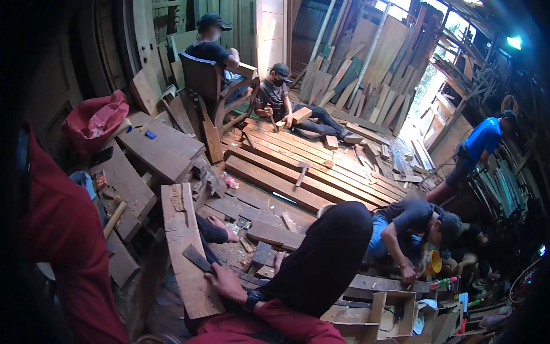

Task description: Using a wood chisel to carve out portions of a wooden plank in a workshop.

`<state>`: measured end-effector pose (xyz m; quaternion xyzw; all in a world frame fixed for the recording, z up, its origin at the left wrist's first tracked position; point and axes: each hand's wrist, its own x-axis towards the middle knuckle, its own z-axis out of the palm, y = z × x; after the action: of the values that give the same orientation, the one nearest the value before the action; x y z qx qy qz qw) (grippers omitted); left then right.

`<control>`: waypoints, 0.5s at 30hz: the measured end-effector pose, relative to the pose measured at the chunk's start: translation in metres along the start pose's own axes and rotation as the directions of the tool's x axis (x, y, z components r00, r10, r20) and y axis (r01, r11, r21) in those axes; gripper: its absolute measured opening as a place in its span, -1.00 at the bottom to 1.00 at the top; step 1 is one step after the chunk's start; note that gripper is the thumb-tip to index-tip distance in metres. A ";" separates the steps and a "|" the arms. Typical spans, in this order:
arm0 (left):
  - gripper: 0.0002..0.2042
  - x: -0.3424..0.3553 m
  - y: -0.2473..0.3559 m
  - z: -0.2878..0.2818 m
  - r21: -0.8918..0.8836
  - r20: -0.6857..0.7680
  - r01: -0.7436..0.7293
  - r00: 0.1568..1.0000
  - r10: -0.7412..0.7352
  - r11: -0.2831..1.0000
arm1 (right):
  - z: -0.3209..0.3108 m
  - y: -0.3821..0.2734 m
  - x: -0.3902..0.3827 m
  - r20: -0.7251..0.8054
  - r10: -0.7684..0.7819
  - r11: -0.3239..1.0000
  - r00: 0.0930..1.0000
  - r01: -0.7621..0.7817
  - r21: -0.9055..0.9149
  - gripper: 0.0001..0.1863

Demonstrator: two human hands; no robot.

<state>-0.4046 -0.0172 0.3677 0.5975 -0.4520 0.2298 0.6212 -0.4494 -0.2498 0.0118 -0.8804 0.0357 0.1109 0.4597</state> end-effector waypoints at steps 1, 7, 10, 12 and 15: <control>-0.52 0.000 0.001 0.001 0.000 0.003 0.003 1.000 -0.003 1.000 | 0.002 0.002 -0.002 -0.008 -0.005 1.000 1.000 0.005 -0.001 -0.60; -0.52 -0.003 0.005 -0.006 -0.001 0.013 0.005 1.000 -0.005 1.000 | 0.007 0.002 -0.005 -0.011 -0.027 1.000 1.000 0.027 -0.016 -0.59; -0.51 -0.001 -0.005 -0.002 -0.032 0.021 0.002 1.000 -0.001 0.999 | 0.003 0.004 -0.005 -0.042 -0.011 0.999 0.999 0.009 -0.047 -0.59; -0.51 0.005 -0.011 0.005 -0.048 0.029 0.008 1.000 -0.007 0.999 | 0.004 0.008 -0.002 -0.053 -0.052 0.997 0.997 0.049 -0.053 -0.58; -0.51 0.013 -0.014 0.010 -0.049 0.040 0.019 0.999 -0.017 0.999 | 0.009 0.001 0.004 -0.085 -0.106 0.994 0.991 0.106 -0.013 -0.61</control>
<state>-0.3897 -0.0325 0.3698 0.5906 -0.4642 0.2012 0.6287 -0.4469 -0.2428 0.0054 -0.8869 0.0081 0.0485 0.4593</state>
